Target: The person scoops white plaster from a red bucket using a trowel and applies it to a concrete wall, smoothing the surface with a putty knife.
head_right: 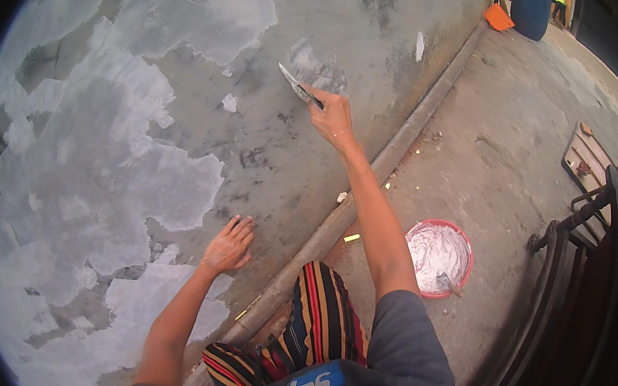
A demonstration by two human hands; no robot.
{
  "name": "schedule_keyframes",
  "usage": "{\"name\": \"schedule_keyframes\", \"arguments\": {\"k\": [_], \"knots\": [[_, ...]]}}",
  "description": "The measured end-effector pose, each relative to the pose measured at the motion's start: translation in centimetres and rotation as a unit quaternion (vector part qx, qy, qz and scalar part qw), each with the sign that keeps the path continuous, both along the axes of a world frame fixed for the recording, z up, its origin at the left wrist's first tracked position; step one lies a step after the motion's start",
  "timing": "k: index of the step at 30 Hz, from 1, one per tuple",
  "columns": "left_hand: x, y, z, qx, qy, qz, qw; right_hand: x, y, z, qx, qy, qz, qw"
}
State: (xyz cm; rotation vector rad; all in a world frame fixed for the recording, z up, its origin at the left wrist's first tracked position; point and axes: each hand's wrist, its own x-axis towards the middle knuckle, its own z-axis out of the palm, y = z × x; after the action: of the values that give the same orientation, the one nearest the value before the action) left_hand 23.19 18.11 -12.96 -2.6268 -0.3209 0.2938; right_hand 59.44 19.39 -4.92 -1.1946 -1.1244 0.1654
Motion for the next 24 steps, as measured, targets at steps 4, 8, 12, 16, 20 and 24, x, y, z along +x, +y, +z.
{"name": "schedule_keyframes", "arguments": {"k": [4, 8, 12, 16, 20, 24], "knots": [[-0.5, 0.1, 0.1, 0.017, 0.007, -0.002, 1.0, -0.3, -0.9, -0.6, -0.044, -0.014, 0.024, 0.999], [0.3, 0.1, 0.5, 0.025, 0.022, -0.004, 0.999, 4.8, 1.7, 0.5, 0.053, 0.07, -0.059, 0.994], [0.1, 0.0, 0.3, 0.021, 0.014, -0.002, 1.0, 4.9, 3.0, 5.1, 0.038, 0.011, -0.133, 0.99], [0.1, -0.1, 0.1, 0.013, 0.006, -0.001, 1.0, -1.2, 3.5, 4.9, 0.1, -0.052, -0.15, 0.982], [0.0, 0.2, -0.3, 0.012, -0.007, -0.004, 1.0, -5.0, 2.5, 4.2, 0.174, -0.091, -0.12, 0.973], [-0.5, 0.0, 0.6, 0.012, 0.008, 0.003, 1.0, -2.4, -1.5, 5.9, 0.007, -0.06, -0.006, 0.998]]}}
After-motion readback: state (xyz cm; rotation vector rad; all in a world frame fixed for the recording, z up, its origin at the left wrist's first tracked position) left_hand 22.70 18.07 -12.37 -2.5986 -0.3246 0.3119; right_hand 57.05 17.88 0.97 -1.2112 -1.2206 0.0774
